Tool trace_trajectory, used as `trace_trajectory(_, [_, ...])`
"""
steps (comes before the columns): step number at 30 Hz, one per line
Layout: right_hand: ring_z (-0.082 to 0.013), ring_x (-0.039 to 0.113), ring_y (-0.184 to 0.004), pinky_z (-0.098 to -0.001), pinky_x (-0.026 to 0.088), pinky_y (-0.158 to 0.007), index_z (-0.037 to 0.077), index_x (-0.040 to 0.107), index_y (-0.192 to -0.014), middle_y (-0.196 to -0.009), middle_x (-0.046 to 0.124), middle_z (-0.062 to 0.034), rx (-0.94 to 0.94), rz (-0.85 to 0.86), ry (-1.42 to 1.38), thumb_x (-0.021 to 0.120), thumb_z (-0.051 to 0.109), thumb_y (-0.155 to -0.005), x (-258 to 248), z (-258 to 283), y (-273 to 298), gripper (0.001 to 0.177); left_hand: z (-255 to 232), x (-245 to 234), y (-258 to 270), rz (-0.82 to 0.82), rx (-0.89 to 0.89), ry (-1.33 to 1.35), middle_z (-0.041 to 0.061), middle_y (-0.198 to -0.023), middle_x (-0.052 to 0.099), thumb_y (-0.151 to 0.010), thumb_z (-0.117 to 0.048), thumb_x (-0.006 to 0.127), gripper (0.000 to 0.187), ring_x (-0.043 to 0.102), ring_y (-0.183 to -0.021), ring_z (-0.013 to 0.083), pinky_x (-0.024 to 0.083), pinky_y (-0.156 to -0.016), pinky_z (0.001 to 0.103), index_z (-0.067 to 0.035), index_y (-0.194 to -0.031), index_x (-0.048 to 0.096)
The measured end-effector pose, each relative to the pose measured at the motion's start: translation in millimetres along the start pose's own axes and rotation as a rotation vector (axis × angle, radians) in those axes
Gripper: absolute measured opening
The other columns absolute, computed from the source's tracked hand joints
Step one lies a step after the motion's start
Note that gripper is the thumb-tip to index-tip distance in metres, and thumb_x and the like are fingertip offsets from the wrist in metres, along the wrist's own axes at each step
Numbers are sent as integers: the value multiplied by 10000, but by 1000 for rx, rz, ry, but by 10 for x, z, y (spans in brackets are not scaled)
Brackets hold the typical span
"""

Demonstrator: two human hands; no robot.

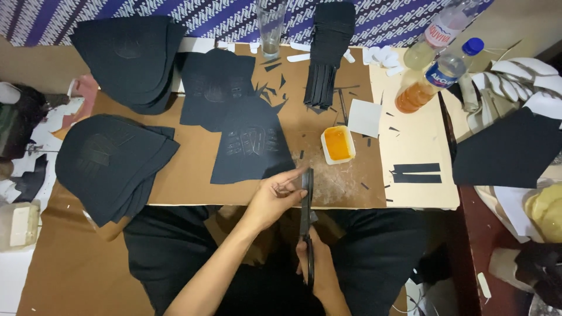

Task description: Trimming excess material from leather components using scissors and pressing edges by hand to prepare them for assembly.

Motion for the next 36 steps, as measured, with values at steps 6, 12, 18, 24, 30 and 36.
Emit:
trace_trajectory(6, [-164,652,-452,-242,560,-468,185,611,-1210,-669,611,-44,99,21,17,253,796,-682,-62,93,-38,883,-40,-12,-79,-19,20,-31,-124,-655,300,-916,3,692,580,311,-663,26,397,-894,169,-97,-1477,585])
trace_trajectory(12, [-181,575,-369,-278,525,-398,116,535,-873,-548,544,-71,91,-34,-91,386,698,-839,-92,-74,-167,601,119,-12,-226,8,53,39,-130,-661,338,-921,2,688,569,326,-649,25,429,-866,182,-66,-1474,576])
trace_trajectory(18, [-189,581,-403,-277,512,-374,79,606,-945,-741,639,-113,171,-68,-151,470,644,-856,-128,-128,-250,588,261,-54,-379,-9,81,15,-106,-707,284,-920,-26,704,553,523,-1035,31,228,-1184,289,-77,-1458,586])
trace_trajectory(24, [-204,608,-413,-284,544,-385,93,618,-1019,-729,611,-99,179,-53,-27,387,729,-798,-197,9,-402,712,550,-169,-625,-69,37,62,92,-1420,637,-844,-16,748,565,571,-1352,168,467,-1043,241,-52,-1394,620])
trace_trajectory(30, [-223,654,-464,-314,563,-399,112,687,-1215,-757,713,-174,262,-42,-25,543,595,-893,-301,172,-538,598,830,-333,-881,-84,-53,139,91,-1256,708,-832,-70,776,614,559,-1357,182,638,-817,299,-50,-1422,607])
trace_trajectory(36, [-185,568,-449,-315,528,-431,113,639,-1165,-655,551,-96,150,-129,-130,495,620,-870,-355,-40,-546,604,585,-560,-725,-154,-56,262,143,-1011,757,-854,24,729,791,689,-806,164,607,-803,301,-75,-1568,405])
Point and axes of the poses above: each hand's wrist, its own y-axis away from the middle knuckle, its own x-axis out of the palm, z = x × y, the point moved 8 cm from there along -y, towards the middle knuckle
